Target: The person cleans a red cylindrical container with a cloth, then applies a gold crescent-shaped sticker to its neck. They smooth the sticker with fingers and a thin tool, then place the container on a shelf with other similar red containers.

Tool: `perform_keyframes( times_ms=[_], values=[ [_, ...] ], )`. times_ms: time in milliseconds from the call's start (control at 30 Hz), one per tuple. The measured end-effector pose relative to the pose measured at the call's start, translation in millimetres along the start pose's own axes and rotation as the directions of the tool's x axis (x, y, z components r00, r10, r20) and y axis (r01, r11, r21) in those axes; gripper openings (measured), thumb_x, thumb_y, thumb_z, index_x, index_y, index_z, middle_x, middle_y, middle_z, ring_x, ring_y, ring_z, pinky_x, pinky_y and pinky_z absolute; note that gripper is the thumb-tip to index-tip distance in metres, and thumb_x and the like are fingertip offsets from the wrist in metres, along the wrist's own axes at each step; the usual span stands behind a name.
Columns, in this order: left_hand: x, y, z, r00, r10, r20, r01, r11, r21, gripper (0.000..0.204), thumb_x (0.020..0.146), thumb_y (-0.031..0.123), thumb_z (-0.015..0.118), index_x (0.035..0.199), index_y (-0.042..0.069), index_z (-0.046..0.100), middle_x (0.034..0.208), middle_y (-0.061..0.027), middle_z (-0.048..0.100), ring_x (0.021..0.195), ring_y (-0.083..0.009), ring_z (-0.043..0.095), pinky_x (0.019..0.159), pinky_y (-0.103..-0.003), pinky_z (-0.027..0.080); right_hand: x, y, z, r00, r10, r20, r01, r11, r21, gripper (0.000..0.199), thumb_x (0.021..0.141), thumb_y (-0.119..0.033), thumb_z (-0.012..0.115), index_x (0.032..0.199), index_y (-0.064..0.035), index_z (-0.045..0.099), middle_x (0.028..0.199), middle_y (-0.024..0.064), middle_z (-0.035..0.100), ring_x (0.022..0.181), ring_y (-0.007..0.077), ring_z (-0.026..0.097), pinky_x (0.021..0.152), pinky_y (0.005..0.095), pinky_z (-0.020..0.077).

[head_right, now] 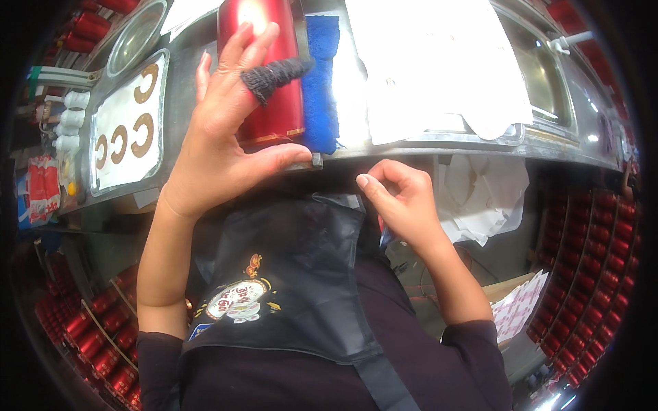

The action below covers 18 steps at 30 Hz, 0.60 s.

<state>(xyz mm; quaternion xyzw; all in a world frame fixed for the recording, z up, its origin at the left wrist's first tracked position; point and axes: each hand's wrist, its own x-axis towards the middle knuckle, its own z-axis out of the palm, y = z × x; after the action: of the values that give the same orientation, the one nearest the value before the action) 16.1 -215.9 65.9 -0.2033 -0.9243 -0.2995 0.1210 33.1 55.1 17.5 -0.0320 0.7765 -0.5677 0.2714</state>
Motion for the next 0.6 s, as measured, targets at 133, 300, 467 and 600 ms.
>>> perform_keyframes(
  times_ms=[133, 300, 467, 600],
  values=[
    [-7, 5, -3, 0.996, 0.041, -0.084, -0.040, 0.999, 0.012, 0.097, 0.062, 0.041, 0.092, 0.146, 0.010, 0.051, 0.159, -0.0173, 0.036, 0.152, -0.0358, 0.022, 0.120, -0.057, 0.011, 6, 18, -1, 0.993, 0.114, 0.037, -0.115, 0.993, 0.012, 0.011, 0.092, -0.003, 0.063, 0.099, -0.0004, 0.072, 0.083, -0.0018, 0.069, 0.071, 0.0017, 0.055, 0.063, 0.0193, 0.0427],
    [-26, -5, -14, 0.981, -0.014, -0.194, -0.012, 0.991, -0.132, 0.096, 0.074, 0.035, 0.086, 0.149, -0.002, 0.041, 0.158, -0.0208, 0.035, 0.150, -0.0342, 0.026, 0.122, -0.045, 0.016, 15, 47, -10, 0.956, 0.246, 0.161, -0.281, 0.922, 0.265, 0.026, 0.094, -0.013, 0.062, 0.113, 0.0017, 0.072, 0.086, 0.0031, 0.071, 0.051, 0.0016, 0.052, 0.047, 0.0176, 0.0385],
    [-53, -7, -9, 0.912, -0.240, -0.332, 0.045, 0.864, -0.501, 0.088, 0.078, 0.029, 0.083, 0.146, -0.008, 0.042, 0.153, -0.0236, 0.041, 0.144, -0.0311, 0.037, 0.119, -0.041, 0.026, 19, 69, -7, 0.910, 0.332, 0.249, -0.409, 0.823, 0.394, 0.026, 0.094, -0.017, 0.063, 0.107, 0.0024, 0.072, 0.079, 0.0018, 0.069, 0.037, 0.0034, 0.042, 0.037, 0.0194, 0.0320],
    [-69, -8, -7, 0.875, -0.354, -0.329, 0.116, 0.815, -0.568, 0.083, 0.081, 0.026, 0.079, 0.146, -0.008, 0.040, 0.152, -0.0229, 0.042, 0.143, -0.0297, 0.038, 0.119, -0.041, 0.024, 28, 103, 3, 0.893, 0.411, 0.184, -0.347, 0.889, -0.299, 0.043, 0.087, -0.041, 0.074, 0.092, 0.0013, 0.075, 0.082, 0.0058, 0.072, 0.061, 0.0121, 0.059, 0.060, 0.0311, 0.0493]
  ],
)
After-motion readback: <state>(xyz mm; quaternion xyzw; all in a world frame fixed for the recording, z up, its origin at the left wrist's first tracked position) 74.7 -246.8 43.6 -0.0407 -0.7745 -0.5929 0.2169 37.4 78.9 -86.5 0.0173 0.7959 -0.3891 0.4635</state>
